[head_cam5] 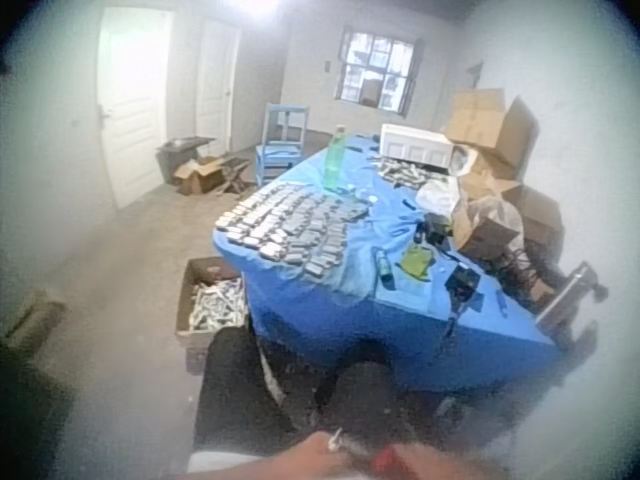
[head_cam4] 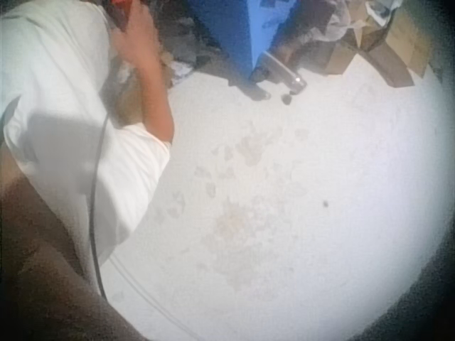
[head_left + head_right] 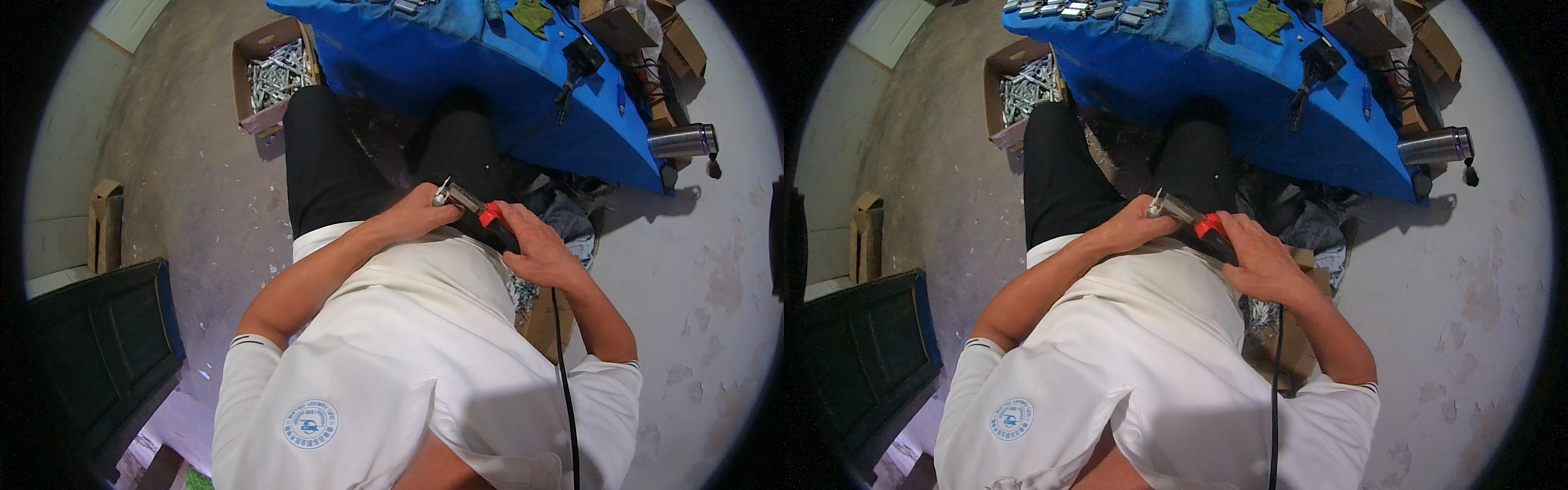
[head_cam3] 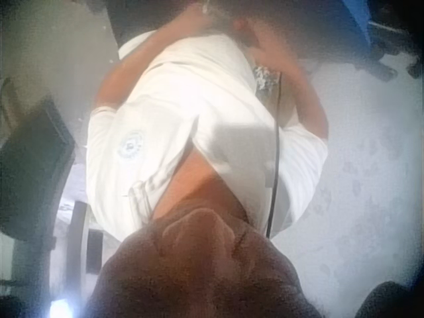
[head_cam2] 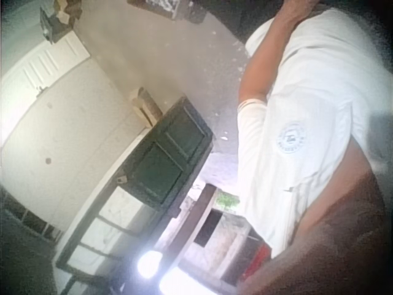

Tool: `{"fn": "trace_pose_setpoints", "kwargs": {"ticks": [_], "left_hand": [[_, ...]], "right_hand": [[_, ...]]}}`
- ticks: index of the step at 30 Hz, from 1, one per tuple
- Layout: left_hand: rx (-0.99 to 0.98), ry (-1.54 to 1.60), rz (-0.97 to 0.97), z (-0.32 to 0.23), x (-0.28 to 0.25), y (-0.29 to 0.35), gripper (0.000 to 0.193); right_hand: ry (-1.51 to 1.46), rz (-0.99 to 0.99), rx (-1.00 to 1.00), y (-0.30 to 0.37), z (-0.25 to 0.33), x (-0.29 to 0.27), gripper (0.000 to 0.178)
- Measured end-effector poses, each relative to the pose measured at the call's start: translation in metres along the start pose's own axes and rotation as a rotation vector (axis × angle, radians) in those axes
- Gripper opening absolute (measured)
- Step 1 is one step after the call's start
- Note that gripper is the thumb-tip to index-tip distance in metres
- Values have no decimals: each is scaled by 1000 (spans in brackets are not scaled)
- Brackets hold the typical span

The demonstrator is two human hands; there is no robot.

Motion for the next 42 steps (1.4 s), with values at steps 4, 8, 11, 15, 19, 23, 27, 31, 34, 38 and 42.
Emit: {"fn": "trace_pose_setpoints", "kwargs": {"ticks": [4,8,11,15,19,23,27,31,34,38,42], "left_hand": [[-11,24,31,-3,1,2,16],[-29,37,70,11,0,-1,18],[-40,48,68,10,0,-1,17],[2,4,106,9,1,-1,17],[26,-19,131,2,4,1,15],[40,-13,101,-4,6,2,16],[11,-18,113,1,5,1,18],[16,-45,144,6,5,0,19],[37,-57,157,6,7,0,20],[51,-64,160,5,7,1,19],[53,-48,179,-2,8,3,17]], "right_hand": [[2,24,81,0,5,0,75],[56,-54,10,-1,7,0,73],[61,-75,10,-2,9,0,71],[34,-78,-27,-3,4,1,69],[8,-85,-20,-2,-1,2,68],[58,-76,1,-6,-3,5,63],[139,-36,10,-10,1,0,63],[206,-135,-73,-10,0,-1,60],[218,-163,-79,-9,3,-5,60],[309,-224,-222,-8,7,-3,59],[178,-186,-167,-10,-2,5,56]]}}
Point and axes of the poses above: each hand's wrist, its own y-axis away from the middle knuckle, its own x-axis out of the palm, z = x × y, the point moved 6 cm from there along -y, towards the middle knuckle, and after that the axes turned 6 degrees about -z, right-handed, at the moved point
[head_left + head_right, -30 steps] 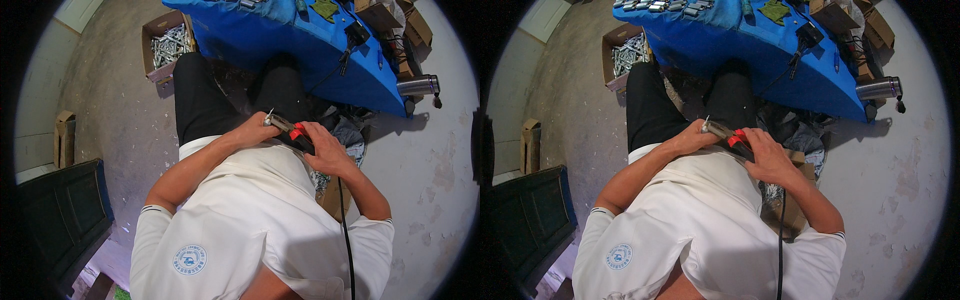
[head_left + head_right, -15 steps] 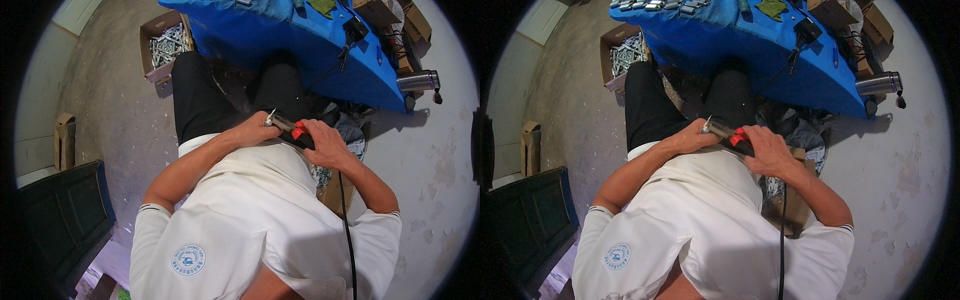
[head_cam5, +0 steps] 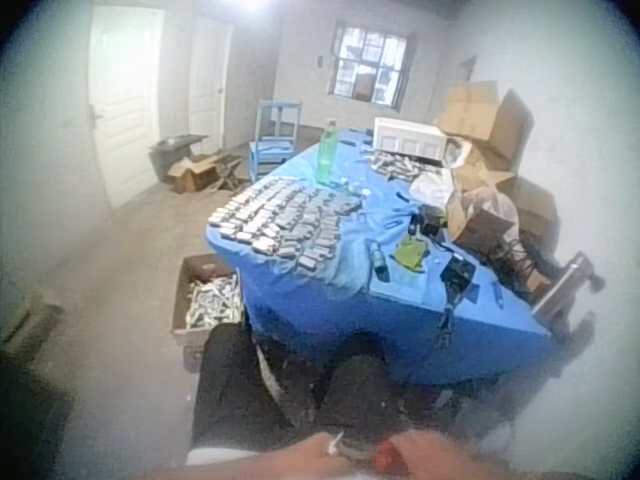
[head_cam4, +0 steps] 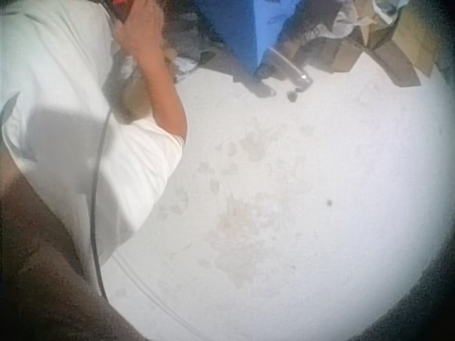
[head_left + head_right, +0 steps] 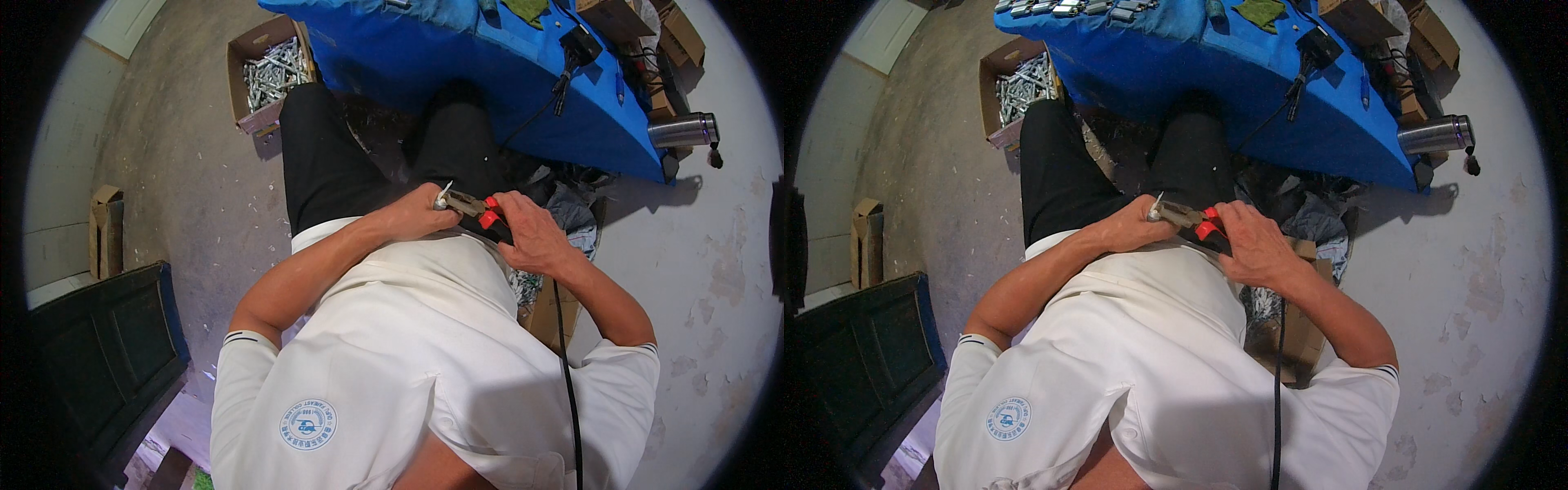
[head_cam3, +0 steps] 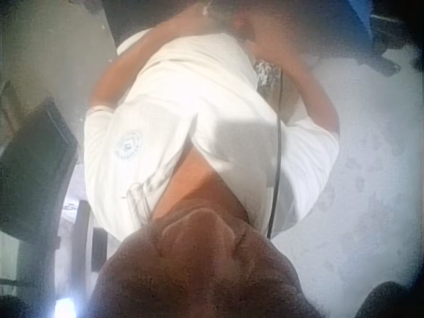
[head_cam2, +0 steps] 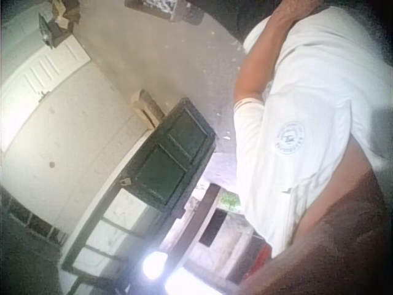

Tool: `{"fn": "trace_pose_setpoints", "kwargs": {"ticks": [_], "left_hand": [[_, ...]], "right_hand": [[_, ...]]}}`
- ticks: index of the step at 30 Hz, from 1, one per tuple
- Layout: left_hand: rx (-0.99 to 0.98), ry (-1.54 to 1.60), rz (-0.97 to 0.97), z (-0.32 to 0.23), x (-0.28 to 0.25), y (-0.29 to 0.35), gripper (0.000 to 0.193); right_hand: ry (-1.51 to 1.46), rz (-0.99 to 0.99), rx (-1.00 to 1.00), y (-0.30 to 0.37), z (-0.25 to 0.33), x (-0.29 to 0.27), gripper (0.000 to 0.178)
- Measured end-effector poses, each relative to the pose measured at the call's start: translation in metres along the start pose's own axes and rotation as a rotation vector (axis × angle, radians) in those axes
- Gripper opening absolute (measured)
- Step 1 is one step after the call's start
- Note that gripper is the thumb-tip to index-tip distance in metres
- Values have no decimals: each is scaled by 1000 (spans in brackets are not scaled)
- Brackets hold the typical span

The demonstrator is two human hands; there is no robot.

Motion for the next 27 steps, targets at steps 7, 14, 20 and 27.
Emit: {"fn": "trace_pose_setpoints", "kwargs": {"ticks": [7,14,20,27], "left_hand": [[39,-3,3,9,4,0,17],[70,-63,-56,4,10,-1,27],[-145,-142,72,4,1,1,17],[7,16,-20,6,4,1,14]], "right_hand": [[-99,97,-9,-2,-6,6,54],[-34,-119,-124,-10,3,-11,55],[-357,221,358,15,-19,3,59],[-156,235,272,16,14,-1,69]]}}
Point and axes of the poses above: each hand's wrist, its own y-axis away from the middle knuckle, its own x-axis out of the palm, z = x × y, the point moved 6 cm from there along -y, towards the middle knuckle, and after that the axes turned 6 degrees about -z, right-handed, at the moved point
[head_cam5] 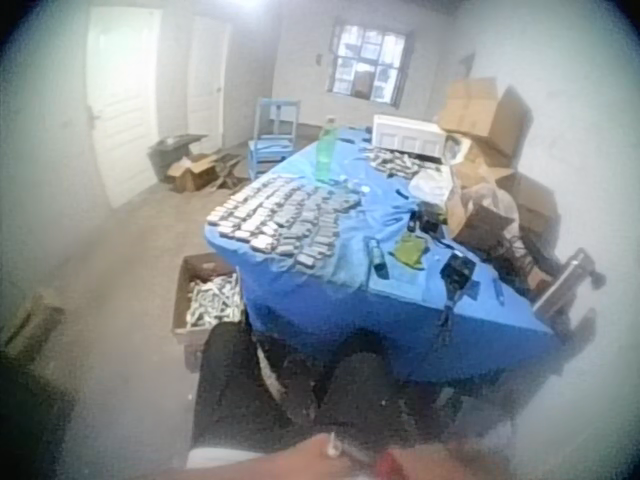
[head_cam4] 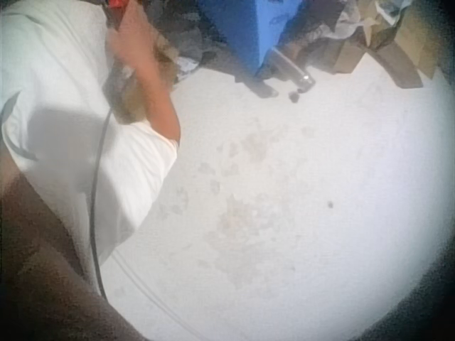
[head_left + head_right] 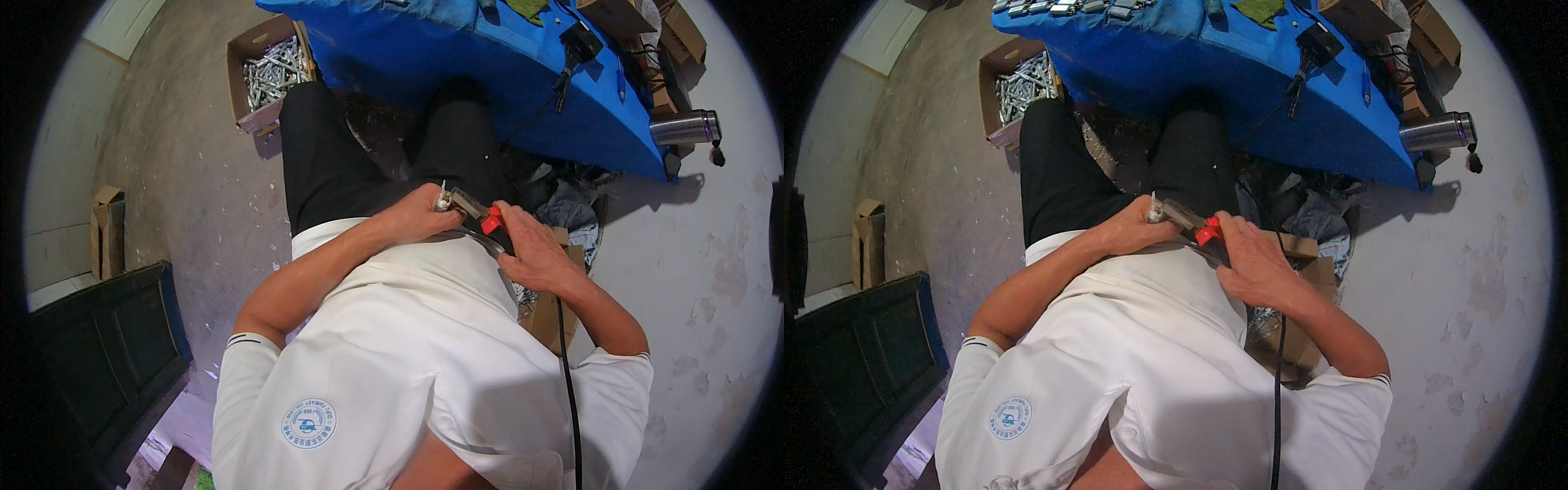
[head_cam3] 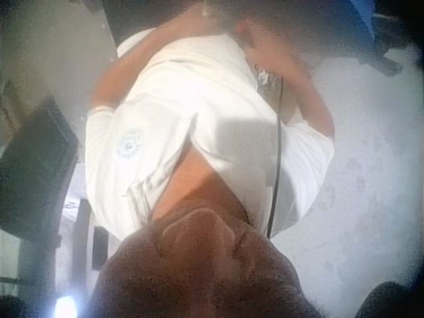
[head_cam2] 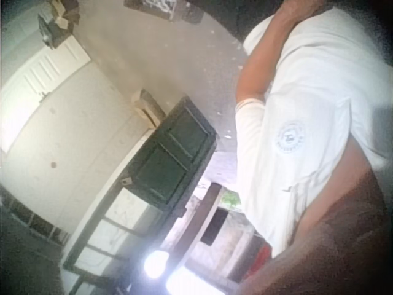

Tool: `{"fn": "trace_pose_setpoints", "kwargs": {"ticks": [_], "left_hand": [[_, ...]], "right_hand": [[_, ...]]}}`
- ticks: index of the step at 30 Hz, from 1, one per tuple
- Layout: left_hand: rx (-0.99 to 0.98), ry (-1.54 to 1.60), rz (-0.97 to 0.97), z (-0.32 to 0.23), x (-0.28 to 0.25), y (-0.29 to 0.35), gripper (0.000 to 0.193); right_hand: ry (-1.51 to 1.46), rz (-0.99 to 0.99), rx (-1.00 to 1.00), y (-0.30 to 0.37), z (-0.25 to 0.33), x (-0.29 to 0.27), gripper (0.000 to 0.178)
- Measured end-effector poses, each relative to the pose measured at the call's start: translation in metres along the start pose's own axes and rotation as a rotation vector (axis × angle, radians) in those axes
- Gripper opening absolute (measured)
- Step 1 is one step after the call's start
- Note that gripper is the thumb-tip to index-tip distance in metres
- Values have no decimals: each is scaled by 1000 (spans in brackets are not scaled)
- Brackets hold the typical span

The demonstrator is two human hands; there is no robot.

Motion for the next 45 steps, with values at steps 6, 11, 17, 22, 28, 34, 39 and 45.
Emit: {"fn": "trace_pose_setpoints", "kwargs": {"ticks": [6,11,17,22,28,34,39,45], "left_hand": [[-28,-51,-35,-6,-2,1,14],[-14,-96,-85,-12,-3,1,14],[-64,-101,-130,-5,-6,0,18],[-61,-121,-127,-7,-9,0,20],[-46,-138,-136,-6,-7,-2,19],[-14,-119,-119,6,-8,-5,20],[50,-81,-89,11,-6,-8,21],[-51,-177,-18,13,-5,-6,22]], "right_hand": [[146,-147,-23,3,2,-3,78],[205,-193,2,2,7,-7,79],[199,-177,25,3,2,-8,79],[146,-128,1,4,1,-2,76],[124,-130,0,2,2,-1,76],[141,-140,2,-3,3,-1,77],[161,-116,-44,-8,1,-2,74],[238,-62,-100,-12,-1,-1,70]]}}
Point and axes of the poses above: each hand's wrist, its own y-axis away from the middle knuckle, its own x-axis out of the palm, z = x × y, the point moved 6 cm from there along -y, towards the middle knuckle, and after that the axes turned 6 degrees about -z, right-handed, at the moved point
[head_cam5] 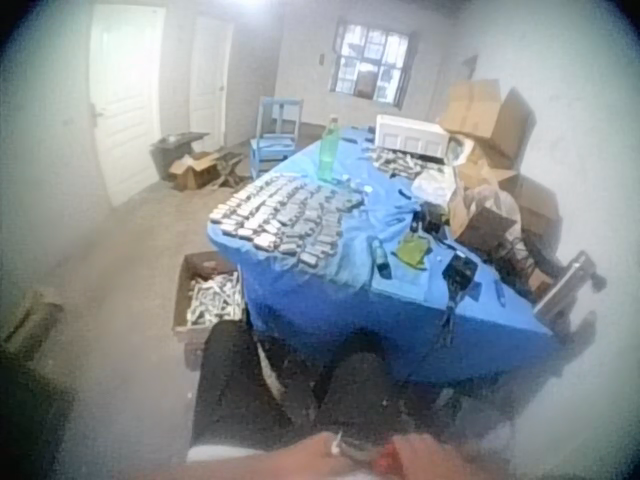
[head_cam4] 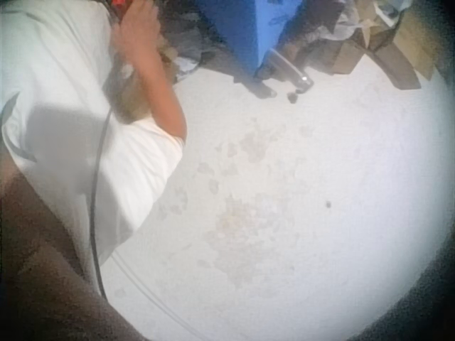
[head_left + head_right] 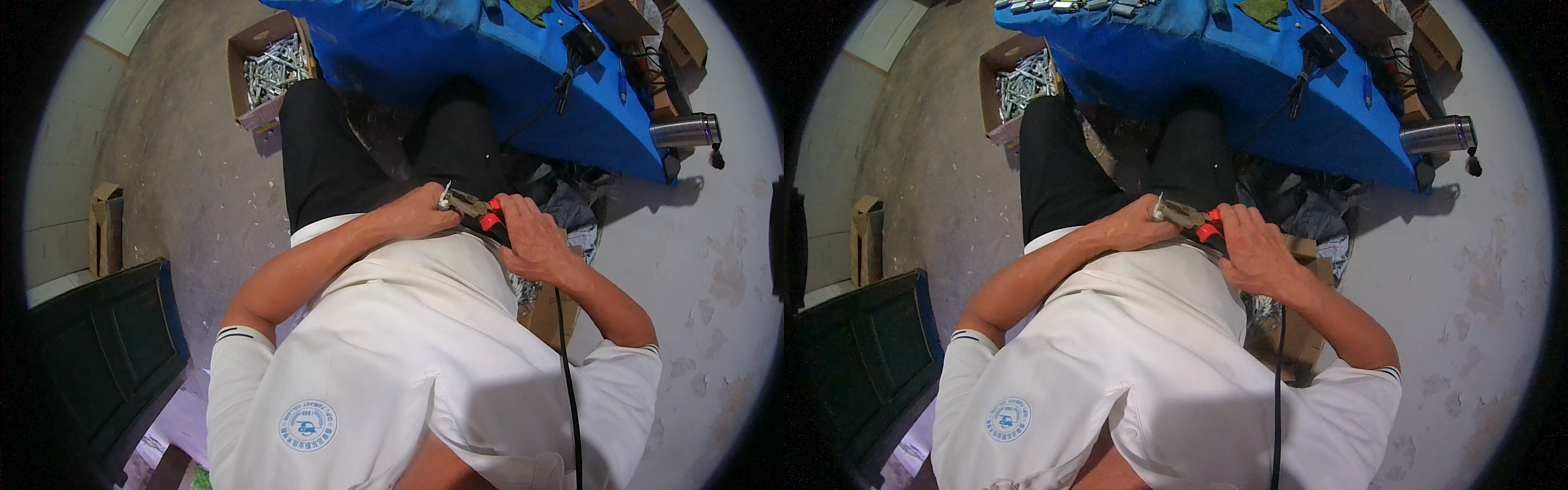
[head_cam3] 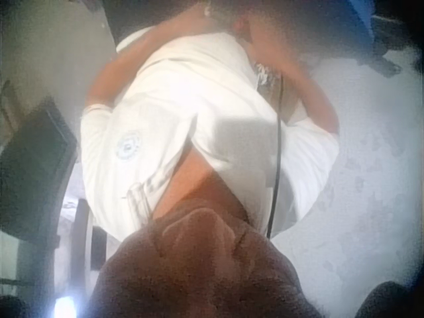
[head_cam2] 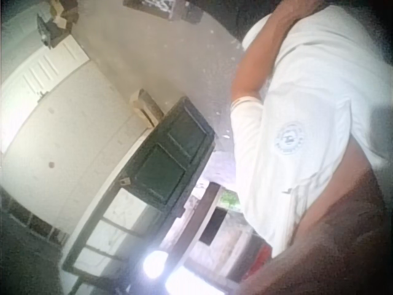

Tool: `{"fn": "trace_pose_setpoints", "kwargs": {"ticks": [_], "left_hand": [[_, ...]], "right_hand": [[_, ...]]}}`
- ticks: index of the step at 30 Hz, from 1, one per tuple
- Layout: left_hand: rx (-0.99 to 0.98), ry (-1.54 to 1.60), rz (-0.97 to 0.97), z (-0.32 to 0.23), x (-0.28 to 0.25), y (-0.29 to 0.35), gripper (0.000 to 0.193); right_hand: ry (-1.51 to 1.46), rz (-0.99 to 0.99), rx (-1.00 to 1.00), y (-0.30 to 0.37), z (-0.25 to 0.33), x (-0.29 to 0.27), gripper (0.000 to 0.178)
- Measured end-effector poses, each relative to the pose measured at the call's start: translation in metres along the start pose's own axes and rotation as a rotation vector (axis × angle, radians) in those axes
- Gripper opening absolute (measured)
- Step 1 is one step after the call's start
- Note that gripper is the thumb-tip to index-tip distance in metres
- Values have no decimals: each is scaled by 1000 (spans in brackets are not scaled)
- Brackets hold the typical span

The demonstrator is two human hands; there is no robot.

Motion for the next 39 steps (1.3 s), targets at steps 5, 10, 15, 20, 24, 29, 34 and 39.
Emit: {"fn": "trace_pose_setpoints", "kwargs": {"ticks": [5,10,15,20,24,29,34,39], "left_hand": [[3,-24,4,7,2,-2,25],[-68,-74,32,10,1,-1,28],[-53,-53,30,9,1,0,28],[-35,-2,43,4,1,2,24],[67,106,34,-5,3,4,20],[65,128,4,-7,1,3,20],[36,79,-81,-4,0,3,19],[70,113,-67,0,2,-1,19]], "right_hand": [[-34,-41,-53,1,-8,8,66],[-20,-16,-66,-2,-9,12,65],[-11,-31,-100,-3,-14,20,62],[14,-35,-118,-3,-15,26,63],[-35,-113,-79,-4,-8,16,63],[-67,-118,-40,1,-6,12,69],[-93,-64,22,5,-4,8,68],[-95,-61,14,3,0,4,69]]}}
Point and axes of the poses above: each hand's wrist, its own y-axis away from the middle knuckle, its own x-axis out of the palm, z = x × y, the point moved 6 cm from there along -y, towards the middle knuckle, and after that the axes turned 6 degrees about -z, right-handed, at the moved point
